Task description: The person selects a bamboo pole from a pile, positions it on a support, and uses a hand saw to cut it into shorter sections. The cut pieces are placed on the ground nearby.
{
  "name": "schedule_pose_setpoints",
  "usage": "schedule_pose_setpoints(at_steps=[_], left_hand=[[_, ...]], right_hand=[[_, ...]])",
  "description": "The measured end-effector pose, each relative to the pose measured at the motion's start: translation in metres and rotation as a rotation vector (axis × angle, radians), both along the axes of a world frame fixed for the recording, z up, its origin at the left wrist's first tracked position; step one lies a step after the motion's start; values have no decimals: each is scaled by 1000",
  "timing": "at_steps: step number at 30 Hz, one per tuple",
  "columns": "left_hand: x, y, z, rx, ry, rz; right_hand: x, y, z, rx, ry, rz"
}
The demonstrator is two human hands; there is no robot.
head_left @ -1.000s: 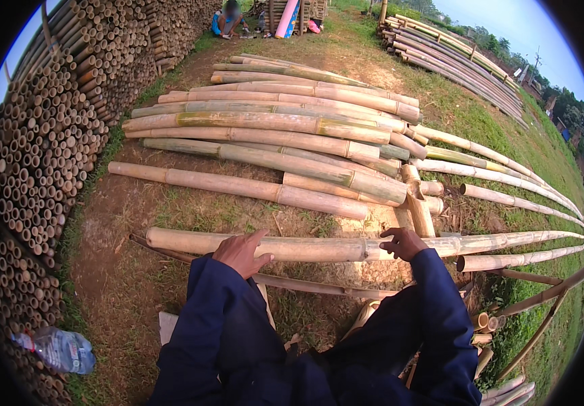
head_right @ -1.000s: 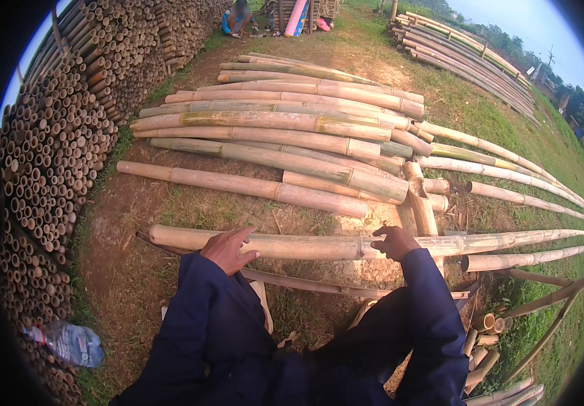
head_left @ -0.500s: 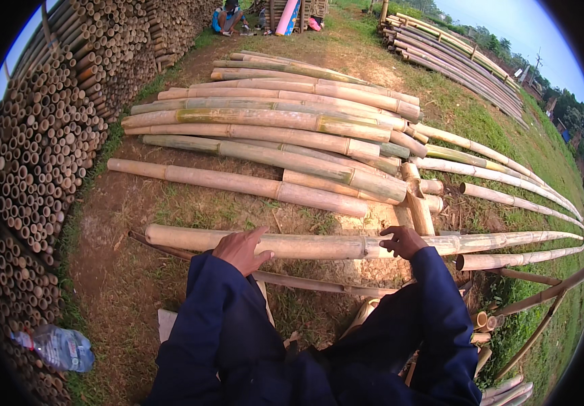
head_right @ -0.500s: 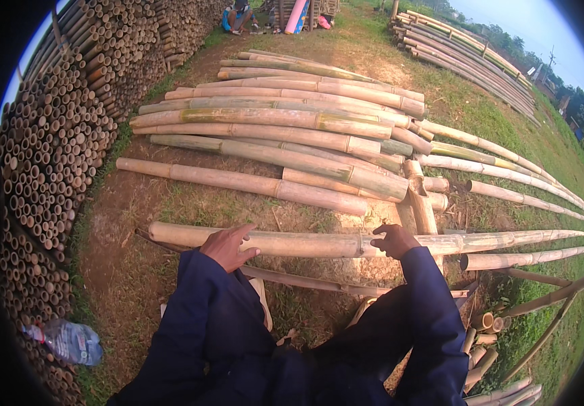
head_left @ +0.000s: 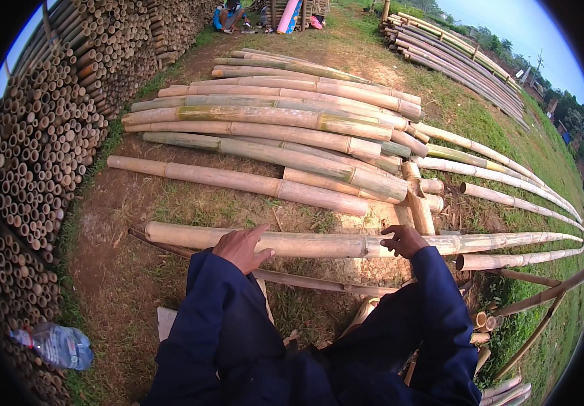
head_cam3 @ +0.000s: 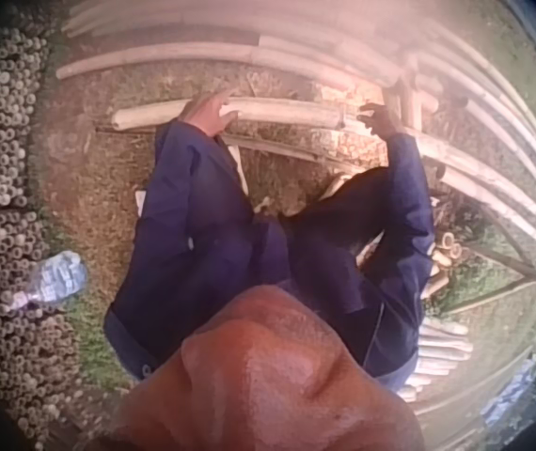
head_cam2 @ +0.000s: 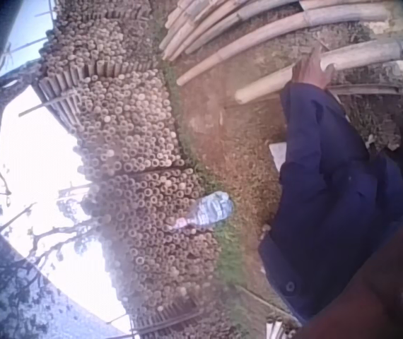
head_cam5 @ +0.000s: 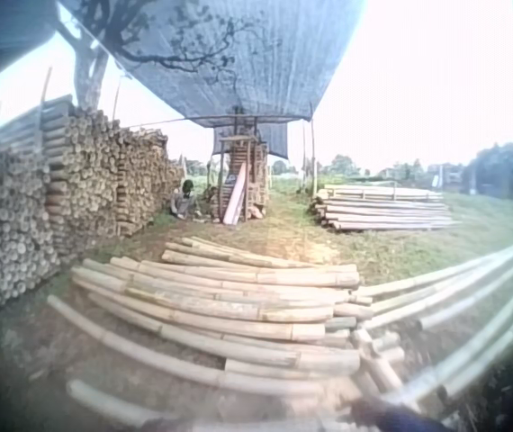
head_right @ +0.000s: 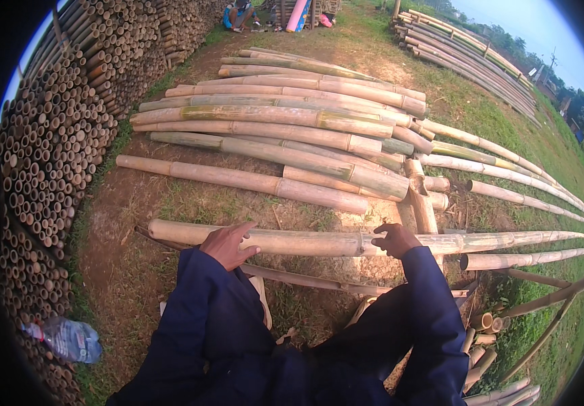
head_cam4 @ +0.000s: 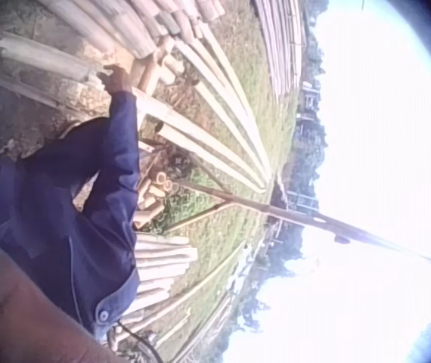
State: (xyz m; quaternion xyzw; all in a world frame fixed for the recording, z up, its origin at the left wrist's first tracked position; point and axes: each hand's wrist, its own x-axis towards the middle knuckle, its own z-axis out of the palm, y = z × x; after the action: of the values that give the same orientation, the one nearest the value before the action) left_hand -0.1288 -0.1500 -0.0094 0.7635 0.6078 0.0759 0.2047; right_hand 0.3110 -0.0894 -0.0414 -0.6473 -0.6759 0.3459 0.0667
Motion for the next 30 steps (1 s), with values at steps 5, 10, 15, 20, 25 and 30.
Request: schedule_pose_setpoints(at_steps=[5,10,15,20,25,30], left_hand=[[1,0,-2,14,2,8],[-2,12,-6,-82,-281,-43],[29,41,-5,-42,-181,-191],[95,101,-56,-26,78,-336],[146,126,-150,-32,122,-356],[174,139,-205,13,212,-421]], right_hand=[[3,-1,-5,-3,32,-11],[1,0,-3,31,23,7],[7,-5,-3,142,-19,1],[19,-21,9,242,-58,-102],[46,-15,0,222,-129,-83],[87,9,-57,150,-446,54]])
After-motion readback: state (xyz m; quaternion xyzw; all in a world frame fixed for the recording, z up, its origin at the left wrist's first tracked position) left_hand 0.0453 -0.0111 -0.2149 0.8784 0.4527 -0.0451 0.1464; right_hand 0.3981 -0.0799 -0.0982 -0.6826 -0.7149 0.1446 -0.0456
